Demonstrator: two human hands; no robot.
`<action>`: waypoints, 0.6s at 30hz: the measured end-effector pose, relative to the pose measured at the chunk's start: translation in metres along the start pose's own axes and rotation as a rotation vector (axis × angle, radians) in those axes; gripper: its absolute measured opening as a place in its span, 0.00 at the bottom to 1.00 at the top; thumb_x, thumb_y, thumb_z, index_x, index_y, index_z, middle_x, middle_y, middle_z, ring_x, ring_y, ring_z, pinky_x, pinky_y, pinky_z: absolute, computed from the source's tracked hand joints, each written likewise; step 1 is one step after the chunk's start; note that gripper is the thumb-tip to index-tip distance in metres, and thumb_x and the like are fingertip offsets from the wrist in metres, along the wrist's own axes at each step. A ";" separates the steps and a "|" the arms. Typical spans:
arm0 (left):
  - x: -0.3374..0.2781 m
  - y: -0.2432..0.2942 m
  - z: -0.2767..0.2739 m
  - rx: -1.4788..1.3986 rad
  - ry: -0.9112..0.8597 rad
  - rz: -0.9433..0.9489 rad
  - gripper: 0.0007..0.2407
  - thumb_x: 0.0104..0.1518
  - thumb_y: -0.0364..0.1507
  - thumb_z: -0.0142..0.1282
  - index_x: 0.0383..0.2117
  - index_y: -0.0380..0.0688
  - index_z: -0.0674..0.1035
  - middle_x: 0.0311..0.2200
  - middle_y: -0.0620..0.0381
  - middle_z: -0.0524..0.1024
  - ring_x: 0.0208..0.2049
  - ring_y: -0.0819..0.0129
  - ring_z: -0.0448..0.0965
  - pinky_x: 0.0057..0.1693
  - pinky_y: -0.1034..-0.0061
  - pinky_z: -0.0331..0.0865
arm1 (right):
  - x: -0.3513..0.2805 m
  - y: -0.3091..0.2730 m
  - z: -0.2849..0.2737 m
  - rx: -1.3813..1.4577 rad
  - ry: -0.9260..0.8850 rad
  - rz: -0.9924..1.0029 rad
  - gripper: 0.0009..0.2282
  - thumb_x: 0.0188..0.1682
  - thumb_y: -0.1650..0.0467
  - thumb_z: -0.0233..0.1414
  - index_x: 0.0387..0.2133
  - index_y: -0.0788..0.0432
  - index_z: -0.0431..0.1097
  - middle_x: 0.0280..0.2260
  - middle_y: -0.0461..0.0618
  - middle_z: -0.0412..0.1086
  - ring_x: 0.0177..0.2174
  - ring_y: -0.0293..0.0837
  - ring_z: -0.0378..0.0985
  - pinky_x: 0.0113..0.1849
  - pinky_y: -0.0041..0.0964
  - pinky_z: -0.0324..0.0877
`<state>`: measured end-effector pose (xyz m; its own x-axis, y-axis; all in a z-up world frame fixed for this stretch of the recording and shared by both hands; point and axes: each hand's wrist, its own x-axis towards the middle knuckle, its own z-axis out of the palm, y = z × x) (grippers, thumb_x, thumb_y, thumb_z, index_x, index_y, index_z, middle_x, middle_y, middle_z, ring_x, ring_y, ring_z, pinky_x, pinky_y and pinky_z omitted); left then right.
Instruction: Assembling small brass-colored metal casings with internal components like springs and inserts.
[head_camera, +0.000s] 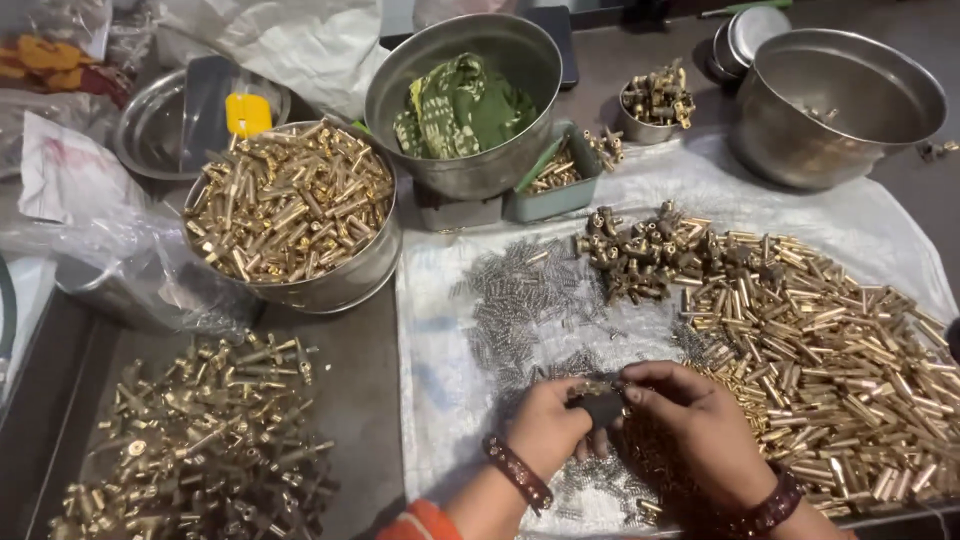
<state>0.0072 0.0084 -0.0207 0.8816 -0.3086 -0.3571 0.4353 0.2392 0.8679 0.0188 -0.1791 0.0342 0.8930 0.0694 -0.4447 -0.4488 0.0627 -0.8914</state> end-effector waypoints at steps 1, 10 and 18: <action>-0.001 0.005 0.000 0.002 0.000 0.001 0.08 0.58 0.20 0.52 0.42 0.37 0.81 0.29 0.55 0.82 0.19 0.77 0.78 0.23 0.84 0.67 | 0.002 -0.001 0.000 0.002 0.000 -0.001 0.10 0.46 0.78 0.55 0.41 0.67 0.77 0.35 0.56 0.80 0.32 0.45 0.82 0.36 0.38 0.77; -0.001 0.005 -0.001 -0.136 -0.054 0.003 0.08 0.58 0.19 0.50 0.40 0.35 0.81 0.28 0.54 0.82 0.18 0.76 0.78 0.22 0.85 0.65 | 0.005 0.006 -0.005 0.047 -0.040 0.003 0.10 0.46 0.78 0.54 0.41 0.67 0.76 0.34 0.55 0.79 0.30 0.44 0.81 0.34 0.37 0.76; -0.017 0.024 0.013 0.442 0.092 -0.015 0.13 0.50 0.21 0.58 0.43 0.46 0.83 0.25 0.59 0.82 0.21 0.77 0.80 0.27 0.82 0.71 | 0.013 0.016 -0.010 0.100 0.074 -0.118 0.08 0.49 0.76 0.55 0.41 0.66 0.74 0.37 0.52 0.77 0.36 0.41 0.78 0.40 0.36 0.73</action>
<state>0.0004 0.0070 0.0106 0.8971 -0.2213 -0.3823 0.3456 -0.1874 0.9195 0.0234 -0.1876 0.0136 0.9381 -0.0172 -0.3458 -0.3385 0.1647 -0.9264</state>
